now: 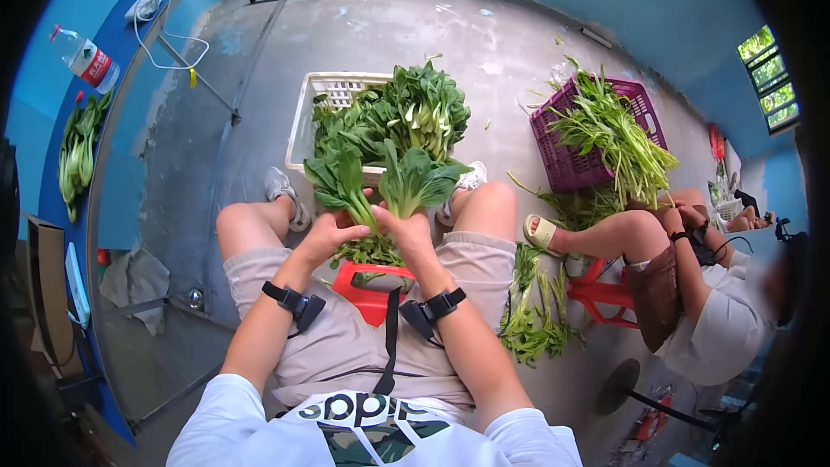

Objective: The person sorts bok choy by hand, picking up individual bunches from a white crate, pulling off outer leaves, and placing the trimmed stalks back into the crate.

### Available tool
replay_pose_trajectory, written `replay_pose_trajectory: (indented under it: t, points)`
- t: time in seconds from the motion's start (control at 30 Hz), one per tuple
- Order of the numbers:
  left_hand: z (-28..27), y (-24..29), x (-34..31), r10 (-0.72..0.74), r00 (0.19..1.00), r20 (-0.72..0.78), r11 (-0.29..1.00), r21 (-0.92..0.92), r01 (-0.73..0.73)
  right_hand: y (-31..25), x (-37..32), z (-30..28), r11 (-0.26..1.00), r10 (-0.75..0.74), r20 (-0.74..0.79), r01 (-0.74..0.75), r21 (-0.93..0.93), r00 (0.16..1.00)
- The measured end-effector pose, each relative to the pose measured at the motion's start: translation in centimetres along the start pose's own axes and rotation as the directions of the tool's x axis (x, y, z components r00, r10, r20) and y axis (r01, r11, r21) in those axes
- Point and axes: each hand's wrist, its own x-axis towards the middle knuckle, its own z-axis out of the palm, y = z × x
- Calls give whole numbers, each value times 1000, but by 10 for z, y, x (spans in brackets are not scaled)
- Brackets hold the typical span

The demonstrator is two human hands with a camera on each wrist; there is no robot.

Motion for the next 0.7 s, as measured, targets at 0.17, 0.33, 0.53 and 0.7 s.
replay_pose_trajectory:
  t: [0.17, 0.33, 0.53, 0.7]
  points:
    - [2, -8, 5, 62, 995, -75, 996, 68, -57, 1, 6, 3, 982, -119, 87, 130, -138, 989]
    - [3, -5, 5, 146, 979, -140, 964, 243, -109, -2, 7, 4, 974, -37, 132, 65, -218, 991]
    - [0, 2, 3, 9, 963, -270, 998, -56, -25, 3, 10, 6, 977, -89, 16, 90, -192, 996]
    - [-7, -5, 10, -37, 961, -273, 906, -414, -83, 2, 3, 15, 999, -45, -87, 42, -33, 995]
